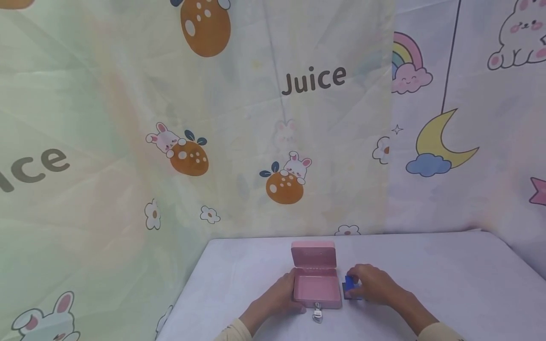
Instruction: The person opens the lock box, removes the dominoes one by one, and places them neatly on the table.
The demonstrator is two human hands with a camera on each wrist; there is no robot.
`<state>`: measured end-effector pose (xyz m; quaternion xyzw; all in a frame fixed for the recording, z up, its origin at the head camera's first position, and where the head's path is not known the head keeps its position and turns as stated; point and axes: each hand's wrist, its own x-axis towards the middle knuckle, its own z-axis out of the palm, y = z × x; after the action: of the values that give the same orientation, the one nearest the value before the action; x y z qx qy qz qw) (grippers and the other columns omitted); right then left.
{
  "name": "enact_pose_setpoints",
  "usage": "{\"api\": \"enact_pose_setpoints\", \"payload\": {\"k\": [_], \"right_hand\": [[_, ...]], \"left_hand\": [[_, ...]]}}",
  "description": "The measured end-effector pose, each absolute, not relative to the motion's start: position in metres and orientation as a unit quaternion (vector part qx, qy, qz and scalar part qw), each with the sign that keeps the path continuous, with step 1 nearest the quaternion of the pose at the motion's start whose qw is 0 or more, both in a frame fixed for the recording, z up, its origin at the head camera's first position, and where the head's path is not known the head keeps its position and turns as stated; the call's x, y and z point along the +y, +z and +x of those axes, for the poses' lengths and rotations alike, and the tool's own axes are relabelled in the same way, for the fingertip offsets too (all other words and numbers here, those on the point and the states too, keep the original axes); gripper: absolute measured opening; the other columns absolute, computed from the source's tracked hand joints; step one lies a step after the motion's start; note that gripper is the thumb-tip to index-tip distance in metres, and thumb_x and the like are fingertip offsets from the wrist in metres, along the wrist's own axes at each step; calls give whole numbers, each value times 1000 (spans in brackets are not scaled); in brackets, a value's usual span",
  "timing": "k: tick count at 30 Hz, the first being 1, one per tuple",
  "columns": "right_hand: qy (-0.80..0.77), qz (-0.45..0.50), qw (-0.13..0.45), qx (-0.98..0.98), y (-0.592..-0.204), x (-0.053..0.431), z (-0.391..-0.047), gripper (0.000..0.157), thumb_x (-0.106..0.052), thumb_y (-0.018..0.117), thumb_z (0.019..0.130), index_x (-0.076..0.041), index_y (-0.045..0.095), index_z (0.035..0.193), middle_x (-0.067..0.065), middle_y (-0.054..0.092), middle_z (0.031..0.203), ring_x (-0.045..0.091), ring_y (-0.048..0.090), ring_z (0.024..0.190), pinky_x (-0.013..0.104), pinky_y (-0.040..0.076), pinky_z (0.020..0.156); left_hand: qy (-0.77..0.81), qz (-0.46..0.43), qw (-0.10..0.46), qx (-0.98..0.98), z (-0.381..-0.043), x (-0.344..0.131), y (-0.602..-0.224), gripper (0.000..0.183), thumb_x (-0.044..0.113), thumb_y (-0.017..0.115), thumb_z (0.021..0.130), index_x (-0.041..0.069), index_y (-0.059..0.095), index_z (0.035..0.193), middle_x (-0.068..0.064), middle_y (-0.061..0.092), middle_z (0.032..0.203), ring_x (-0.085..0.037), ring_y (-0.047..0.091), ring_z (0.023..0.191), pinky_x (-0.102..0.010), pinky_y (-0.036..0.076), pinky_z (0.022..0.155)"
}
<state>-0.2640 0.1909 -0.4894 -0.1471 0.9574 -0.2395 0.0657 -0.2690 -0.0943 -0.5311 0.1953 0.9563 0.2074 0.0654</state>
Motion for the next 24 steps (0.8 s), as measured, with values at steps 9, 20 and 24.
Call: {"api": "enact_pose_setpoints", "payload": {"k": [9, 20, 24], "right_hand": [[-244, -133, 77, 958, -492, 200, -261, 48, -29, 89, 73, -3, 71, 109, -3, 65, 88, 17, 55, 82, 39, 57, 76], [-245, -141, 71, 957, -499, 217, -258, 47, -30, 89, 73, -4, 72, 108, -6, 64, 86, 16, 55, 83, 43, 56, 81], [-245, -146, 68, 956, -502, 222, -258, 48, -32, 89, 73, -3, 72, 108, -5, 65, 86, 15, 56, 82, 45, 57, 83]], "left_hand": [[210, 199, 64, 955, -269, -95, -531, 100, 34, 92, 68, 22, 35, 148, 4, 58, 123, -8, 55, 110, -35, 49, 105], [213, 200, 62, 954, -269, -96, -533, 100, 35, 93, 68, 22, 35, 148, 4, 58, 123, -9, 55, 110, -36, 50, 105], [210, 203, 60, 955, -268, -96, -533, 100, 35, 92, 68, 22, 34, 149, 4, 58, 123, -8, 55, 109, -35, 50, 104]]}}
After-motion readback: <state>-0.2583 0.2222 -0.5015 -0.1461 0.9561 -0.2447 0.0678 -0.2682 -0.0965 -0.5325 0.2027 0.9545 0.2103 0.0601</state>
